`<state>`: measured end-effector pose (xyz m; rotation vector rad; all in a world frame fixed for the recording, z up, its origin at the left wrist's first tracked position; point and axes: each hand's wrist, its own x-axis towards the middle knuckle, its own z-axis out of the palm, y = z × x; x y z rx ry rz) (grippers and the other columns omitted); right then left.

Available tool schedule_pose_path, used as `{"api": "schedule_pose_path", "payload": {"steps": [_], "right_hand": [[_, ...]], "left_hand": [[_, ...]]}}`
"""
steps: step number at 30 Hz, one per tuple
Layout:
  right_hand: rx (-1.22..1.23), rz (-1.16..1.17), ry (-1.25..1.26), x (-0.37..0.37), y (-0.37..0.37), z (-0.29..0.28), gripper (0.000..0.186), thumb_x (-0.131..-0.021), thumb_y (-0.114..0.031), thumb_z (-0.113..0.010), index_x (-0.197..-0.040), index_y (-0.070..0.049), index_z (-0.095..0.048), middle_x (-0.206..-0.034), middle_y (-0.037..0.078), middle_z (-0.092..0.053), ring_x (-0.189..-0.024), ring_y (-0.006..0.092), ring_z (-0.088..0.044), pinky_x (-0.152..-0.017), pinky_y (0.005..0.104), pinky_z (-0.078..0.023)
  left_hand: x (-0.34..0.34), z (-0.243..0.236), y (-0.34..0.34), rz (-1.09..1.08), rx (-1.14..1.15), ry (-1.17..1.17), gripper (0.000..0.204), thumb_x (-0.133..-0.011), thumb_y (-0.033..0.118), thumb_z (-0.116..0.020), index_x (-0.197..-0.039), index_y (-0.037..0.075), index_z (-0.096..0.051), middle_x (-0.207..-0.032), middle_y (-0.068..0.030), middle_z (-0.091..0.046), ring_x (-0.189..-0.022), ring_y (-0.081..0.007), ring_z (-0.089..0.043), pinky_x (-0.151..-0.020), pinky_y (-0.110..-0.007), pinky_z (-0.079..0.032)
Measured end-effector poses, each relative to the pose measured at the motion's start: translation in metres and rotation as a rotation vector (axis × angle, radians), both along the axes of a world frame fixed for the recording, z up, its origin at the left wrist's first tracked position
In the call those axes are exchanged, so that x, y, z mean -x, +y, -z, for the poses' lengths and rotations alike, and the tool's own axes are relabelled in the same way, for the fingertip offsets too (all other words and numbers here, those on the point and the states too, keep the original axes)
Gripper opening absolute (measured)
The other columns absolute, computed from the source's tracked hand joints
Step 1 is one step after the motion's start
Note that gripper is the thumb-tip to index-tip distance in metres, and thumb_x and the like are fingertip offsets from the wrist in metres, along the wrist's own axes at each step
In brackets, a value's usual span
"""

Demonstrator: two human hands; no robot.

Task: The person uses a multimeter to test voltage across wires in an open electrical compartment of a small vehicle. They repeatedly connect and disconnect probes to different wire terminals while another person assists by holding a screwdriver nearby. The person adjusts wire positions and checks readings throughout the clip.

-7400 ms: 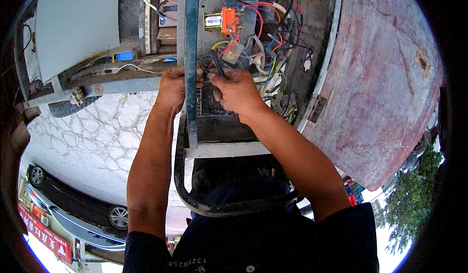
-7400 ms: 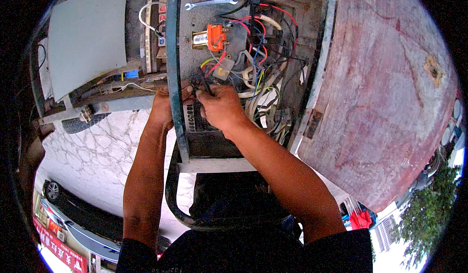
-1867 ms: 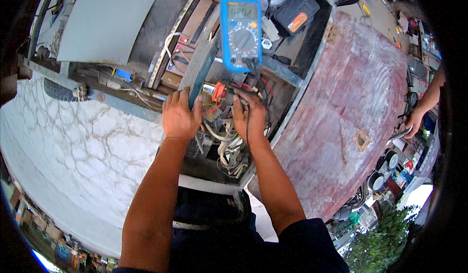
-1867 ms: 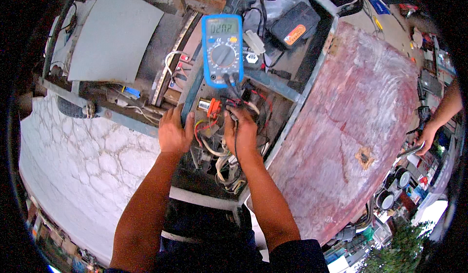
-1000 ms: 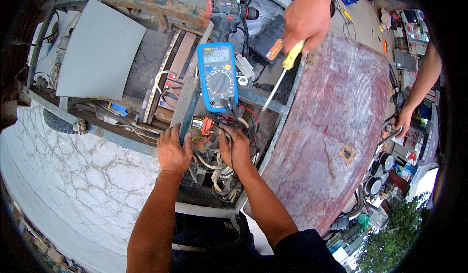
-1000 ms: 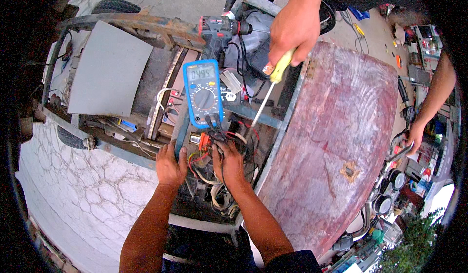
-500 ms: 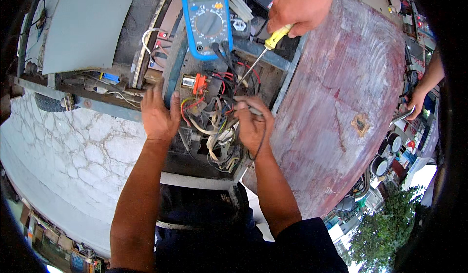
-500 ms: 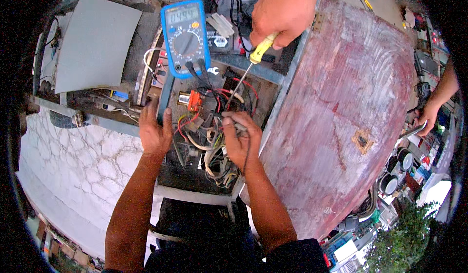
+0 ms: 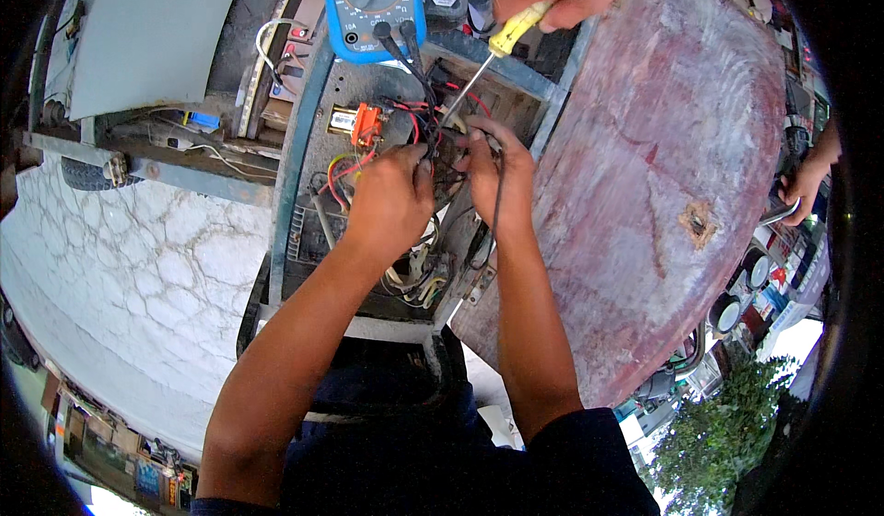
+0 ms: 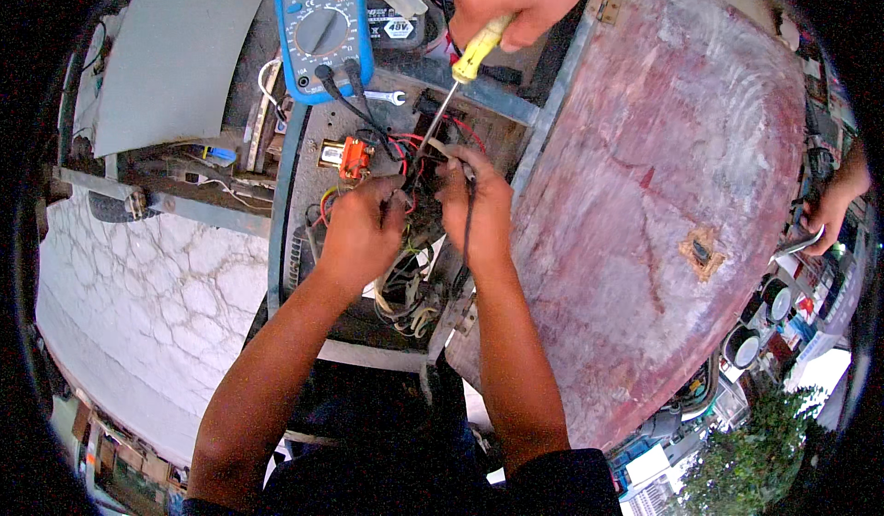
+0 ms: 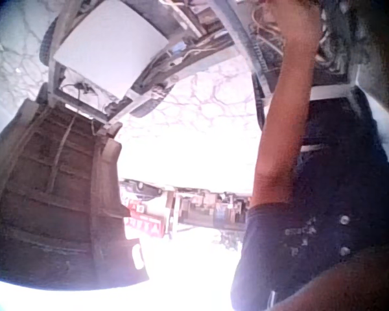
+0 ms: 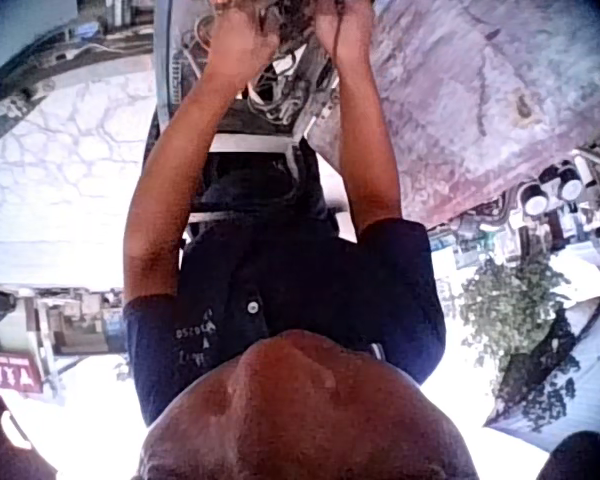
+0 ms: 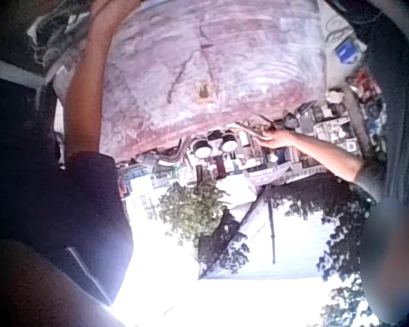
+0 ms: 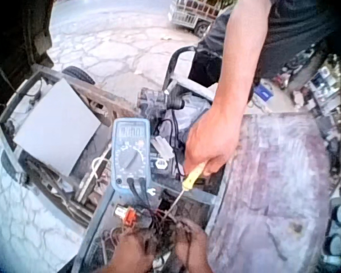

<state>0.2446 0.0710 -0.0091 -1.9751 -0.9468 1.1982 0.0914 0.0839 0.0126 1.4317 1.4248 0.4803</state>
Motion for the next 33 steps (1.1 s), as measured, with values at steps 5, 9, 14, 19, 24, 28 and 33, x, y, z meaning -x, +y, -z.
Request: {"api": "schedule_pose_path", "payload": {"steps": [5, 9, 14, 19, 24, 28, 33], "right_hand": [[-0.060, -0.239, -0.388, 0.012, 0.006, 0.026, 0.017, -0.084, -0.009, -0.060, -0.099, -0.004, -0.060, -0.076, 0.022, -0.064, -0.071, 0.0418, -0.063, -0.065, 0.0424, -0.050], [-0.210, -0.128, -0.290, 0.020, 0.004, 0.050, 0.018, -0.081, -0.003, -0.064, -0.098, -0.003, -0.058, -0.089, 0.020, -0.067, -0.082, 0.0320, -0.066, -0.073, 0.0367, -0.051], [-0.222, -0.002, 0.027, 0.019, 0.002, 0.038, 0.018, -0.079, 0.004, -0.064, -0.096, -0.001, -0.057, -0.094, 0.010, -0.065, -0.088, 0.0183, -0.063, -0.079, 0.0294, -0.048], [-0.047, 0.147, 0.351, 0.019, 0.005, 0.016, 0.019, -0.080, 0.006, -0.063, -0.096, -0.001, -0.056, -0.090, 0.006, -0.063, -0.085, 0.0161, -0.060, -0.078, 0.0287, -0.047], [0.011, 0.173, 0.484, 0.012, 0.007, 0.012, 0.021, -0.081, 0.004, -0.065, -0.099, -0.002, -0.056, -0.090, 0.008, -0.064, -0.082, 0.0151, -0.061, -0.074, 0.0282, -0.048], [0.041, 0.164, 0.475, 0.011, 0.009, 0.012, 0.022, -0.081, 0.002, -0.066, -0.100, -0.002, -0.057, -0.087, 0.007, -0.064, -0.078, 0.0144, -0.061, -0.071, 0.0272, -0.049], [0.049, 0.139, 0.466, 0.010, 0.010, 0.012, 0.022, -0.080, 0.002, -0.067, -0.100, -0.002, -0.057, -0.086, 0.006, -0.064, -0.076, 0.0143, -0.060, -0.068, 0.0273, -0.049]], "left_hand": [[-0.009, 0.025, 0.000, -0.176, 0.366, -0.139, 0.022, -0.081, 0.004, -0.047, -0.092, -0.008, -0.063, -0.075, -0.0273, -0.062, -0.072, -0.0411, -0.064, -0.067, -0.043, -0.050], [-0.010, 0.027, -0.009, -0.264, 0.519, -0.244, 0.024, -0.082, 0.004, -0.046, -0.093, -0.009, -0.063, -0.070, -0.0257, -0.061, -0.063, -0.0332, -0.067, -0.059, -0.038, -0.052], [-0.001, 0.050, -0.027, -0.185, 0.406, -0.274, 0.026, -0.084, 0.003, -0.047, -0.099, -0.013, -0.061, -0.068, -0.0222, -0.062, -0.057, -0.0252, -0.067, -0.053, -0.032, -0.052], [0.004, 0.030, -0.019, -0.342, 0.656, -0.354, 0.020, -0.091, 0.005, -0.051, -0.104, -0.006, -0.061, -0.078, -0.0088, -0.064, -0.059, -0.0132, -0.062, -0.048, -0.025, -0.049], [0.007, 0.030, -0.016, -0.392, 0.690, -0.441, 0.024, -0.090, 0.006, -0.056, -0.111, -0.006, -0.059, -0.085, -0.0088, -0.065, -0.061, -0.0139, -0.063, -0.050, -0.025, -0.049], [0.009, 0.023, -0.014, -0.432, 0.797, -0.603, 0.031, -0.088, 0.007, -0.059, -0.118, -0.004, -0.056, -0.093, -0.0089, -0.066, -0.067, -0.0146, -0.063, -0.053, -0.025, -0.049], [0.007, 0.021, -0.015, -0.444, 0.829, -0.635, 0.036, -0.088, 0.010, -0.061, -0.121, -0.004, -0.054, -0.094, -0.0082, -0.065, -0.068, -0.0144, -0.063, -0.054, -0.025, -0.049]]}}
